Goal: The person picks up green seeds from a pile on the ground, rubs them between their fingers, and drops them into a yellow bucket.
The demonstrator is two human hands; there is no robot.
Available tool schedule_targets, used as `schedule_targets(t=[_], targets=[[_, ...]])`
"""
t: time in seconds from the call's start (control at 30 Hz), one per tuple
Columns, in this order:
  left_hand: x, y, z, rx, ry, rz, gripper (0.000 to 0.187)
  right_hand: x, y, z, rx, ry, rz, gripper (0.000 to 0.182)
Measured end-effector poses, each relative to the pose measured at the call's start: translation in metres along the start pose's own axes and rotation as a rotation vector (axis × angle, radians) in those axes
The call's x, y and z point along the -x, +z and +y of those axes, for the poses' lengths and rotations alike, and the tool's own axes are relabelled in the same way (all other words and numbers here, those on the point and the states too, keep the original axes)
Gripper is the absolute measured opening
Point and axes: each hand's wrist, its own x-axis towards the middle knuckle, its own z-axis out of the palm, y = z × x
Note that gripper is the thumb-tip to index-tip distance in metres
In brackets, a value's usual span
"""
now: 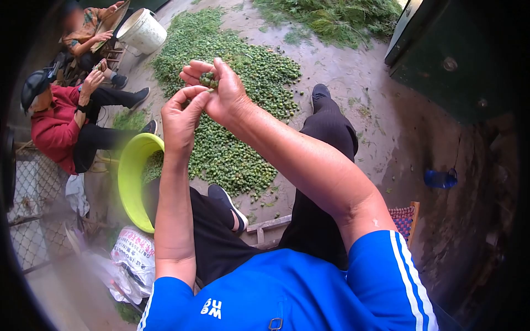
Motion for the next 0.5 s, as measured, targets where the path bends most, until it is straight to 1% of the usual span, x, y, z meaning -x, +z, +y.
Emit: schedule_targets(t=[0.07, 0.1, 0.13, 0.2, 0.23, 0.3, 0.37, 0.4, 0.47, 0.5], targets=[[0.000, -0.012, 0.002, 0.559, -0.286, -0.075, 0.014, 0.000, -0.001, -0.001, -0.014, 0.001, -0.003, 0.051], [0.000, -0.022, 0.002, 0.752, -0.324, -0.071, 0.015, 0.002, 0.000, -0.003, -0.006, -0.004, 0.004, 0.050], [0.000, -0.035, 0.004, 0.941, -0.355, -0.058, 0.016, 0.003, 0.003, -0.003, -0.001, 0.002, 0.010, 0.050], [0.008, -0.065, 0.011, 1.186, -0.290, -0.053, 0.017, 0.002, 0.005, -0.003, 0.037, 0.019, 0.003, 0.049], [0.017, -0.083, 0.015, 1.259, -0.242, -0.035, 0.018, 0.003, 0.006, -0.002, 0.041, 0.019, -0.006, 0.049], [0.033, -0.121, 0.023, 1.151, -0.178, 0.098, 0.022, 0.006, 0.012, -0.003, 0.053, 0.017, -0.019, 0.049], [0.052, -0.176, 0.012, 1.018, -0.109, 0.212, 0.028, 0.011, 0.015, -0.003, 0.083, 0.006, -0.042, 0.050], [0.060, -0.192, 0.016, 0.874, -0.083, 0.364, 0.030, 0.010, 0.013, -0.004, 0.063, 0.018, -0.053, 0.051], [0.076, -0.219, 0.027, 0.608, -0.163, 0.539, 0.037, 0.013, 0.017, -0.003, 0.085, 0.018, -0.036, 0.053], [0.082, -0.236, 0.022, 0.080, -0.164, 0.624, 0.041, 0.014, 0.016, -0.003, 0.075, 0.042, -0.045, 0.055]])
